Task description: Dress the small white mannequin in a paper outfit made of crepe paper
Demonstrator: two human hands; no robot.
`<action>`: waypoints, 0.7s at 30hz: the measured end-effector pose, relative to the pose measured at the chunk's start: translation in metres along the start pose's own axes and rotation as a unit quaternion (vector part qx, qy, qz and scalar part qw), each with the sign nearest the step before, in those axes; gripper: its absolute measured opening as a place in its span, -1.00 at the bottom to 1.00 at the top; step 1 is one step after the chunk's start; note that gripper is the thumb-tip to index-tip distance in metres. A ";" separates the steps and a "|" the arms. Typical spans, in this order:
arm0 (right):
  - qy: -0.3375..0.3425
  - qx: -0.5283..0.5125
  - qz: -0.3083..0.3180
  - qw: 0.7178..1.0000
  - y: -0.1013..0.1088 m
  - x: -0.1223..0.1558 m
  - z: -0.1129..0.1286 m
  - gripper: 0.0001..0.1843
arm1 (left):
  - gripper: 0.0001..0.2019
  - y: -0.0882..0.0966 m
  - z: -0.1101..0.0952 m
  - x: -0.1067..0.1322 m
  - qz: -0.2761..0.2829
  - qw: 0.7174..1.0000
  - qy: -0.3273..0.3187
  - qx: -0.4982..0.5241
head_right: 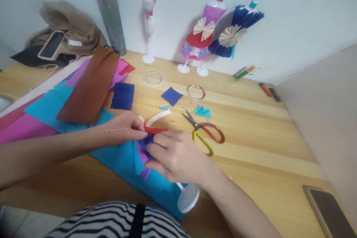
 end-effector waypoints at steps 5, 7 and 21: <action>-0.016 0.096 -0.019 0.995 -0.010 0.002 0.002 -0.58 | -0.68 0.001 0.004 -0.002 -0.017 0.999 0.032 0.023; -0.026 0.127 -0.013 0.992 -0.014 0.003 0.001 -0.64 | -0.71 -0.001 0.005 -0.002 -0.012 0.999 0.040 0.022; -0.038 0.172 -0.048 0.983 -0.018 0.001 -0.001 -0.82 | -0.64 -0.004 0.007 0.011 -0.006 0.969 0.215 0.120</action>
Point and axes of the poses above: each hand's wrist, its own x-axis away from the middle knuckle, its own y-axis out of the back of the hand, z = x × y, the point moved 8 cm from there along -x, towards the middle knuckle, and after that the axes turned 12 degrees about -z, right-handed, at the moved point
